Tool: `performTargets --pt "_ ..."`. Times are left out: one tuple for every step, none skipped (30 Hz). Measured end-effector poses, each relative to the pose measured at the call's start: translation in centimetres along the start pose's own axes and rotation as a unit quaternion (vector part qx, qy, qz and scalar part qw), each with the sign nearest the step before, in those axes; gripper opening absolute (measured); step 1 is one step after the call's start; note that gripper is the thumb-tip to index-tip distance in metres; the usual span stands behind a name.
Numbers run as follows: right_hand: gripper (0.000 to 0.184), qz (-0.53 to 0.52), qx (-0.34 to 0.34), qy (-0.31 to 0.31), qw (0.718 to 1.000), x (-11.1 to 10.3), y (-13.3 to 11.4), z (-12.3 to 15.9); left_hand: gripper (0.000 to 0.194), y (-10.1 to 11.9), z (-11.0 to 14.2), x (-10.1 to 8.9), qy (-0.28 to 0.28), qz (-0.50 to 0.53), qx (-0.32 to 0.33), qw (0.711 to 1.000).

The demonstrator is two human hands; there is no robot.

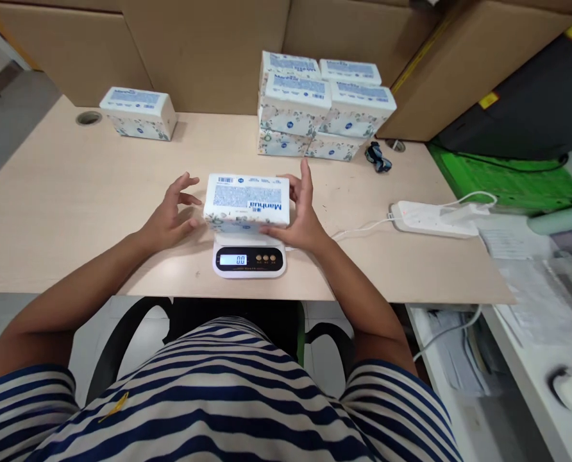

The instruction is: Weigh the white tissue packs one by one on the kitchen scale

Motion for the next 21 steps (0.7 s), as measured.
performTargets --pt "0.172 0.005 -0.012 0.005 1.0 0.5 -0.8 0.2 0.097 0.1 0.0 -0.2 0.045 -0.016 -0.012 0.999" --pt "0.169 0.014 -0.03 0.011 0.999 1.0 -1.7 0.4 0.091 0.2 0.1 -0.4 0.102 -0.033 -0.025 0.994" --pt "0.164 0.027 -0.054 0.017 0.998 1.3 -2.7 0.6 0.086 0.2 0.2 -0.7 0.165 -0.049 -0.036 0.984" --pt "0.158 0.05 -0.08 0.031 0.995 1.5 -3.6 0.8 0.081 0.0 0.4 -0.9 0.227 -0.063 -0.046 0.971" --pt "0.152 0.075 -0.104 0.045 0.991 1.4 -4.3 0.9 0.077 -0.3 0.5 -1.0 0.28 -0.075 -0.054 0.956" --pt "0.149 0.095 -0.134 0.05 0.985 1.1 -4.7 0.7 0.074 -0.7 0.5 -1.0 0.321 -0.083 -0.06 0.941" --pt "0.149 0.109 -0.158 0.042 0.981 0.8 -4.9 -0.1 0.07 -1.3 0.4 -1.0 0.352 -0.085 -0.068 0.93" --pt "0.15 0.114 -0.185 0.036 0.976 0.6 -4.9 -1.4 0.067 -2.0 0.3 -1.0 0.372 -0.081 -0.08 0.921" --pt "0.15 0.114 -0.209 0.03 0.971 0.6 -4.9 -3.3 0.065 -2.8 0.0 -1.0 0.384 -0.07 -0.096 0.916" --pt "0.149 0.111 -0.228 0.024 0.967 1.0 -4.8 -5.7 0.064 -3.7 -0.2 -1.0 0.388 -0.054 -0.121 0.912" --pt "0.148 0.104 -0.242 0.022 0.964 1.8 -4.7 -8.6 0.063 -4.6 -0.4 -1.1 0.384 -0.035 -0.157 0.909" --pt "0.146 0.094 -0.252 0.023 0.963 3.1 -4.6 -11.8 0.061 -5.5 -0.4 -1.1 0.376 -0.016 -0.198 0.905" --pt "0.144 0.078 -0.251 0.029 0.964 4.7 -4.4 -15.1 0.058 -6.2 -0.4 -1.0 0.369 0.001 -0.239 0.898" --pt "0.145 0.059 -0.241 0.03 0.968 6.6 -4.1 -18.6 0.055 -6.8 -0.3 -1.0 0.363 0.015 -0.273 0.891" --pt "0.147 0.038 -0.226 0.03 0.973 8.6 -3.8 -21.9 0.052 -7.1 -0.2 -1.0 0.361 0.027 -0.299 0.883" --pt "0.149 0.023 -0.204 0.035 0.978 10.7 -3.4 -25.0 0.05 -7.4 0.0 -0.9 0.361 0.035 -0.316 0.877" --pt "0.151 0.021 -0.18 0.039 0.983 12.7 -3.1 -27.8 0.05 -7.5 0.1 -0.9 0.362 0.042 -0.325 0.873" --pt "0.151 0.025 -0.152 0.038 0.987 14.7 -2.8 -30.2 0.05 -7.5 0.1 -0.9 0.363 0.047 -0.329 0.871" --pt "0.147 0.035 -0.114 0.025 0.993 16.5 -2.4 -32.0 0.05 -7.5 0.2 -0.8 0.364 0.052 -0.332 0.869" --pt "0.14 0.05 -0.074 0.006 0.996 18.1 -2.1 -33.4 0.051 -7.5 0.2 -0.8 0.365 0.055 -0.335 0.867" --pt "0.13 0.065 -0.037 -0.016 0.997 19.5 -1.7 -34.3 0.051 -7.5 0.2 -0.7 0.365 0.057 -0.337 0.866"
Point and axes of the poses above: each hand's wrist, its own z-axis away from the middle knuckle, its own x-axis out of the palm, y = z × x, the point moved 2 cm from there along -z, towards the middle knuckle, and after that the axes turned 13 degrees about -z, right-handed, at the moved point
